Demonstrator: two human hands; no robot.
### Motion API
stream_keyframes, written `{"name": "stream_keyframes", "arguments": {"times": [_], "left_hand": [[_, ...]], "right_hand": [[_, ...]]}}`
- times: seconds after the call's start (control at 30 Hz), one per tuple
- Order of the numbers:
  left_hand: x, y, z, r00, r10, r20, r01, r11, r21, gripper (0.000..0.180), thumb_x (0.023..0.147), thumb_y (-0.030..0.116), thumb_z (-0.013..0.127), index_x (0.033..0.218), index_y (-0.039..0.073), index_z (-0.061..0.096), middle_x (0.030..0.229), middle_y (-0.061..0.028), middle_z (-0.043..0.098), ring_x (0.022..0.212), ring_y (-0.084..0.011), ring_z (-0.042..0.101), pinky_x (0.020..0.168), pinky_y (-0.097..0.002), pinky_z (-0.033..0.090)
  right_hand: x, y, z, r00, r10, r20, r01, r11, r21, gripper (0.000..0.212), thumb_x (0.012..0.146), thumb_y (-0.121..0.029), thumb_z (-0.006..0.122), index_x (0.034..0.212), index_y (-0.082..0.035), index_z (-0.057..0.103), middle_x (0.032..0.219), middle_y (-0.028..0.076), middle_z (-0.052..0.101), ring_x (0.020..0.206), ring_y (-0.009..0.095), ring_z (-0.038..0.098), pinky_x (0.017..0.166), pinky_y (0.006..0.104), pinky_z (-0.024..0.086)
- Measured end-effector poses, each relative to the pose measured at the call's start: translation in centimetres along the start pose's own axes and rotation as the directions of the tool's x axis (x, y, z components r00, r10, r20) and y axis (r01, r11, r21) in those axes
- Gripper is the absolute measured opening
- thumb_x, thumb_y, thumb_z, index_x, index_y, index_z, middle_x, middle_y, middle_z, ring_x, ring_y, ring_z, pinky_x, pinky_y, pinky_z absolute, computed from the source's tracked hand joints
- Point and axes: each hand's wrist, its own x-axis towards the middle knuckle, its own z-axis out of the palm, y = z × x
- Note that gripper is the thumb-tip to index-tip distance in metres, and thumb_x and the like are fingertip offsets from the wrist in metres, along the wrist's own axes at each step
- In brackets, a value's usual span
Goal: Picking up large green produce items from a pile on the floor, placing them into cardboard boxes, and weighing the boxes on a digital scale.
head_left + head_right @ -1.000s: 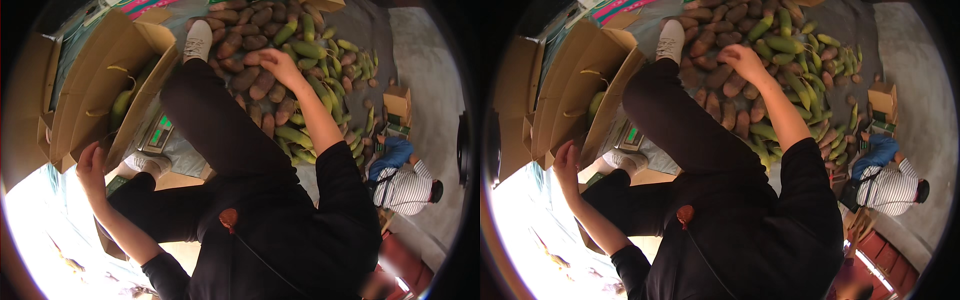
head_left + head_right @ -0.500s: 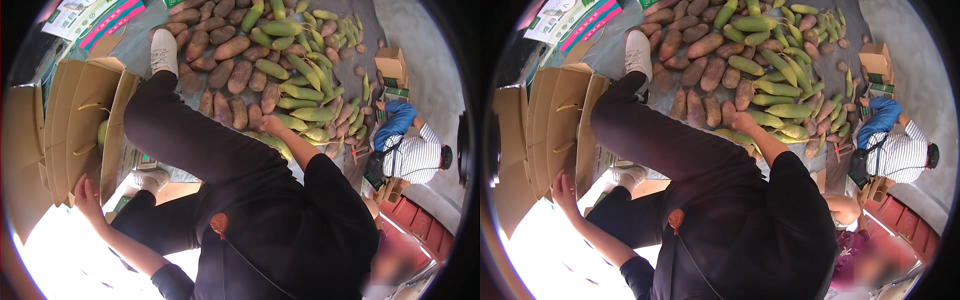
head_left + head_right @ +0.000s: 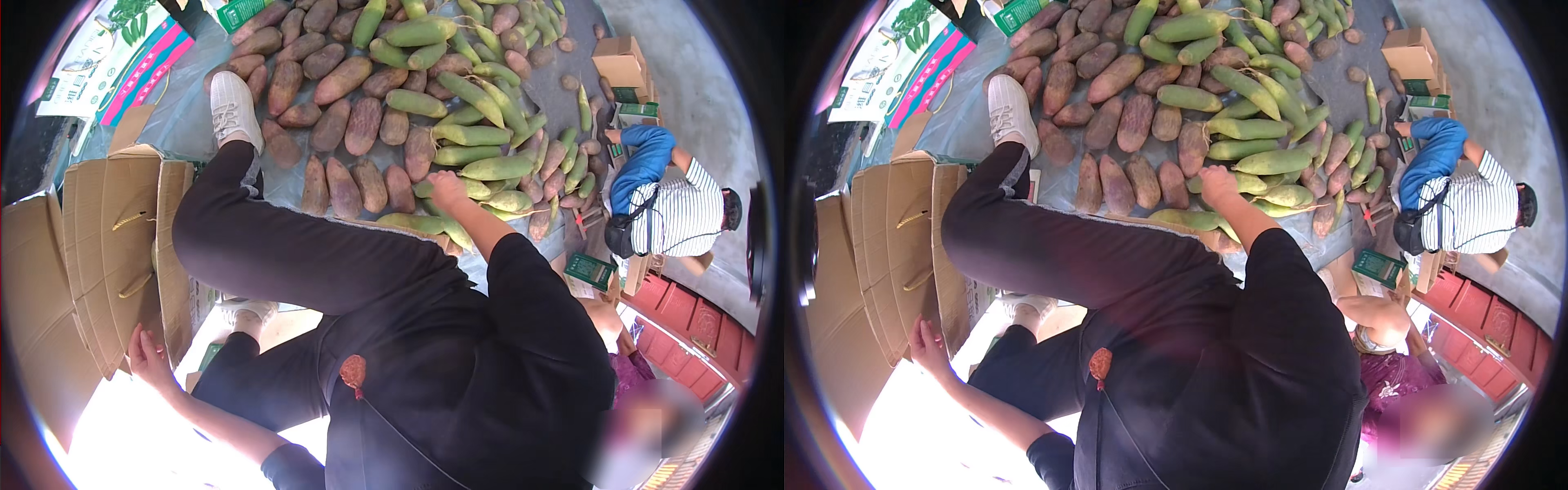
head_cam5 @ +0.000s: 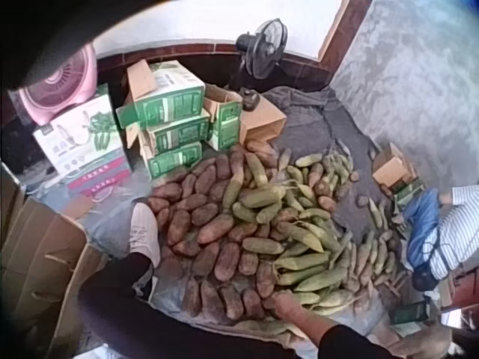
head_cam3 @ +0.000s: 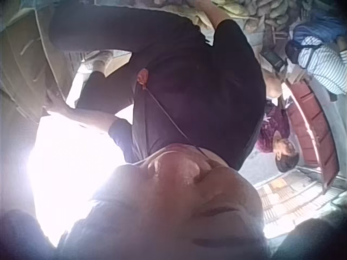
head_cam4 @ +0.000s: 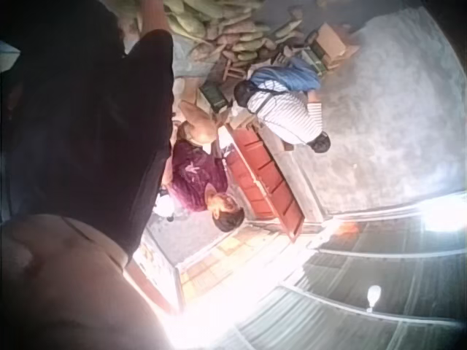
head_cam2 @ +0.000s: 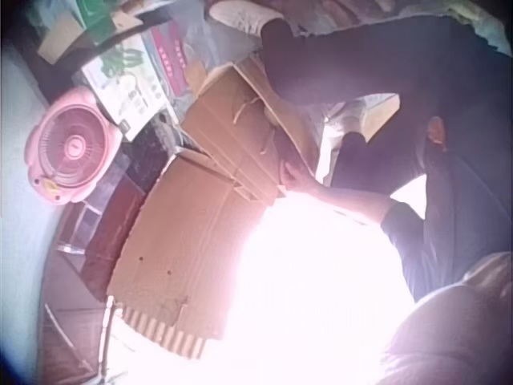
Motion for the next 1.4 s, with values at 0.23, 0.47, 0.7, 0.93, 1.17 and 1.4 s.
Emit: {"name": "stream_keyframes", "arguments": {"times": [0.23,0.47,0.7,0.93,1.17,1.4], "left_hand": [[0.4,-0.9,-0.7,1.000,-0.013,-0.007,0.013,1.000,-0.007,0.021,0.092,0.014,0.057,0.111,0.007,0.064,0.092,-0.0034,0.064,0.061,-0.0025,0.047,0.049,-0.0157,0.036],[-0.2,0.3,0.5,0.999,0.021,0.038,-0.026,0.990,0.139,0.023,0.093,0.016,0.055,0.111,0.004,0.063,0.099,-0.0042,0.063,0.084,-0.0076,0.058,0.056,-0.0184,0.042],[-1.7,2.8,1.8,0.997,0.074,0.018,-0.076,0.988,0.132,0.019,0.087,0.009,0.059,0.103,0.001,0.066,0.094,-0.0056,0.062,0.075,-0.0102,0.056,0.062,-0.0235,0.047],[-4.0,6.2,1.6,0.975,0.202,0.090,-0.217,0.952,0.215,0.009,0.079,0.004,0.063,0.087,0.001,0.068,0.078,-0.0106,0.063,0.068,-0.0188,0.062,0.064,-0.0287,0.048],[-4.3,7.8,0.7,0.958,0.214,0.190,-0.257,0.936,0.240,0.010,0.077,0.008,0.066,0.084,0.003,0.069,0.074,-0.0095,0.061,0.066,-0.0243,0.061,0.062,-0.0323,0.048],[-4.9,8.2,-0.4,0.959,0.199,0.201,-0.247,0.935,0.254,0.009,0.076,0.010,0.067,0.081,0.003,0.069,0.075,-0.0116,0.062,0.068,-0.0278,0.061,0.063,-0.0344,0.048]], "right_hand": [[0.3,5.0,-3.1,0.971,0.208,-0.120,-0.237,0.914,-0.329,0.025,0.079,-0.011,0.058,0.104,-0.017,0.058,0.110,0.003,0.056,0.110,0.021,0.049,0.087,0.0443,0.041],[-0.6,7.8,-4.6,0.990,0.141,0.028,-0.110,0.865,-0.489,0.035,0.084,-0.010,0.053,0.118,-0.018,0.054,0.115,0.003,0.054,0.114,0.020,0.048,0.091,0.0481,0.037],[0.3,7.6,-3.2,0.995,0.101,0.019,-0.076,0.846,-0.528,0.034,0.080,-0.011,0.059,0.113,-0.019,0.054,0.112,0.006,0.052,0.114,0.024,0.049,0.089,0.0459,0.041],[0.9,3.1,-7.1,0.998,0.059,-0.024,-0.063,0.944,-0.324,0.049,0.070,-0.007,0.070,0.115,-0.012,0.051,0.114,0.009,0.052,0.110,0.029,0.051,0.087,0.0476,0.043],[5.6,-1.7,-11.5,0.908,-0.206,-0.365,0.373,0.794,0.481,0.072,0.067,0.001,0.074,0.129,0.001,0.039,0.122,0.016,0.050,0.112,0.031,0.050,0.093,0.0394,0.042],[-0.2,-20.5,-28.2,0.699,-0.369,-0.612,0.696,0.157,0.700,0.060,0.079,0.006,0.064,0.132,0.000,0.037,0.122,0.011,0.050,0.111,0.019,0.052,0.097,0.0331,0.042]]}}
